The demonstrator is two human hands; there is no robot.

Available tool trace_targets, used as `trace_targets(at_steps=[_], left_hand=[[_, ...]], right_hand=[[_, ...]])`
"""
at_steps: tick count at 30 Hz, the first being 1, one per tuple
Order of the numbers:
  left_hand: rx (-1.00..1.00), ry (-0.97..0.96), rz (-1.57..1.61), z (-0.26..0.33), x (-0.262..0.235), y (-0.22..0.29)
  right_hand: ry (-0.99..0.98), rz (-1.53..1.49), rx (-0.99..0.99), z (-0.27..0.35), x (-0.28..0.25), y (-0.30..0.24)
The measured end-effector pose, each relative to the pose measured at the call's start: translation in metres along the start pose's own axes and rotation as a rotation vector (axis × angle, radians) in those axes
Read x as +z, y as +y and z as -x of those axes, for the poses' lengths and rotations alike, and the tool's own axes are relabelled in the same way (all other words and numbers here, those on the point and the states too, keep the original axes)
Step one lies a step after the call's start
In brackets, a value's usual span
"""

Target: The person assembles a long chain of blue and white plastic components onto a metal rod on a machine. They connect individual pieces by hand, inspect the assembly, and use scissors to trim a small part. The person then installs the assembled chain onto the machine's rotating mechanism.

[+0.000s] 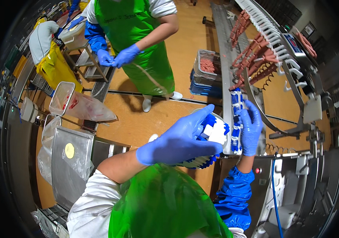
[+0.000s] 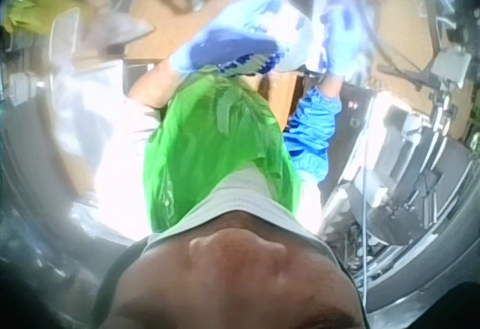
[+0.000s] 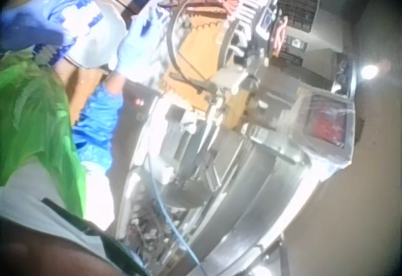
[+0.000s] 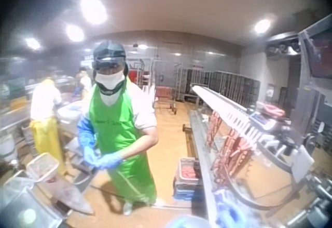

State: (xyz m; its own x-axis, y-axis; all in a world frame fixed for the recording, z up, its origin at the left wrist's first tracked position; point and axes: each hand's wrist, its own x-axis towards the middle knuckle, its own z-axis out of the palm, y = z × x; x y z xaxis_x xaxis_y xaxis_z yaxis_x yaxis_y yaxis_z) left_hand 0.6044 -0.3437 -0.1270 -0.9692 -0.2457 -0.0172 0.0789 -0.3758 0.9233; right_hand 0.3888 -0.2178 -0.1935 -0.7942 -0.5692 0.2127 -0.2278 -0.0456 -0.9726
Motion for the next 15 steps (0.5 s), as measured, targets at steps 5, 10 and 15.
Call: trace_targets(at_steps=[5,10,15], left_hand=[[-0.106,-0.017,0.038,-0.047,-0.064,0.013],[-0.097,-0.171,0.137,-0.121,-0.134,0.018],[-0.102,-0.246,0.031,-0.194,-0.195,0.023]], right_hand=[[-0.049,0.145,0.170,-0.029,0.038,0.104],[-0.295,0.954,0.597,-0.023,0.053,0.277],[-0.621,1.069,0.698,-0.044,0.047,0.287]])
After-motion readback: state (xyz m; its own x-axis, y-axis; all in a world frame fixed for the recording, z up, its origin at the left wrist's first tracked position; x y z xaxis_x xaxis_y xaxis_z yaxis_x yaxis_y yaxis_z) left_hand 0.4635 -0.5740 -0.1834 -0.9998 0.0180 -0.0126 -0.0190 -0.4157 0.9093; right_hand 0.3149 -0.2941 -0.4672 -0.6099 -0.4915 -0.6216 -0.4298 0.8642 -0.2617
